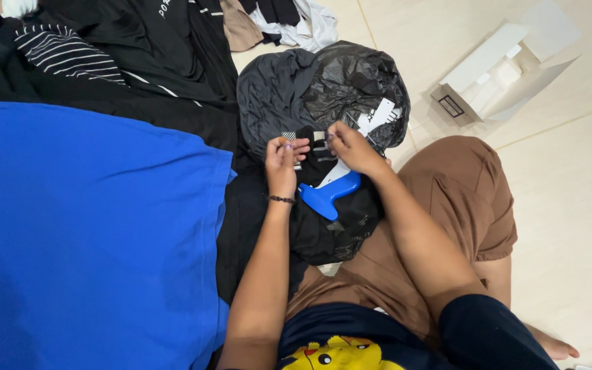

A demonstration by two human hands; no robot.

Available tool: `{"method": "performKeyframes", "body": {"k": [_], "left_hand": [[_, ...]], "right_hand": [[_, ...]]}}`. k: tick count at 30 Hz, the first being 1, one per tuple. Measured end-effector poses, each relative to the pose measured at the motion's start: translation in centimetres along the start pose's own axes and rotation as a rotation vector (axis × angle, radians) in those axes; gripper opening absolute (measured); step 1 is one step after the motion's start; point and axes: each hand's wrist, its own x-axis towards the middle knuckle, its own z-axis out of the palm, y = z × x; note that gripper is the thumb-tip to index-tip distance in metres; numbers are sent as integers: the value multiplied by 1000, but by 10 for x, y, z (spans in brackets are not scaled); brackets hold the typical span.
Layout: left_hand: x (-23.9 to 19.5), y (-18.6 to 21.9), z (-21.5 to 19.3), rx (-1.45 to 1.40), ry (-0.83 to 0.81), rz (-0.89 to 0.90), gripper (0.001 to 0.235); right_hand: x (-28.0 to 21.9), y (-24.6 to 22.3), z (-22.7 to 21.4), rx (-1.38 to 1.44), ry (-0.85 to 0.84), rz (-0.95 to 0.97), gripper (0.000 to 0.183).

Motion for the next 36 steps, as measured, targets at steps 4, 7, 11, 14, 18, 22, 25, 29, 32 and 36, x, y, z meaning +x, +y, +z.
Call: {"method": "performKeyframes", "body": {"k": [4, 7, 11, 14, 18, 22, 25, 29, 32, 36], "left_hand": [[-9, 12, 15, 288, -27, 77, 11], [-15, 25, 28, 556, -91, 121, 52], [-5, 22, 41, 646, -173, 146, 43], [9, -4, 46, 659, -152, 91, 23], [21, -13, 54, 668, -130, 35, 11], [30, -7, 59, 765, -205, 152, 10], [34, -6, 63, 865, -285, 258, 11], [39, -10, 67, 983, -356, 280, 9], [44, -11, 69, 1097, -368, 321, 10], [50, -6, 77, 1296, -350, 352, 12]], "right_hand": [[-5, -7, -4, 148, 9, 38, 11], [-8, -2, -8, 233, 52, 62, 11], [-9, -4, -14, 296, 100, 54, 14], [-11, -3, -17, 326, 142, 74, 16], [-16, -9, -29, 111, 213, 42, 20], [-25, -31, -43, -38, 207, 20, 15], [-27, -32, -47, -172, 218, 52, 7], [-25, -21, -46, -214, 267, 106, 4], [-23, -19, -50, -252, 282, 138, 3], [-26, -23, -60, -399, 256, 201, 3]]}}
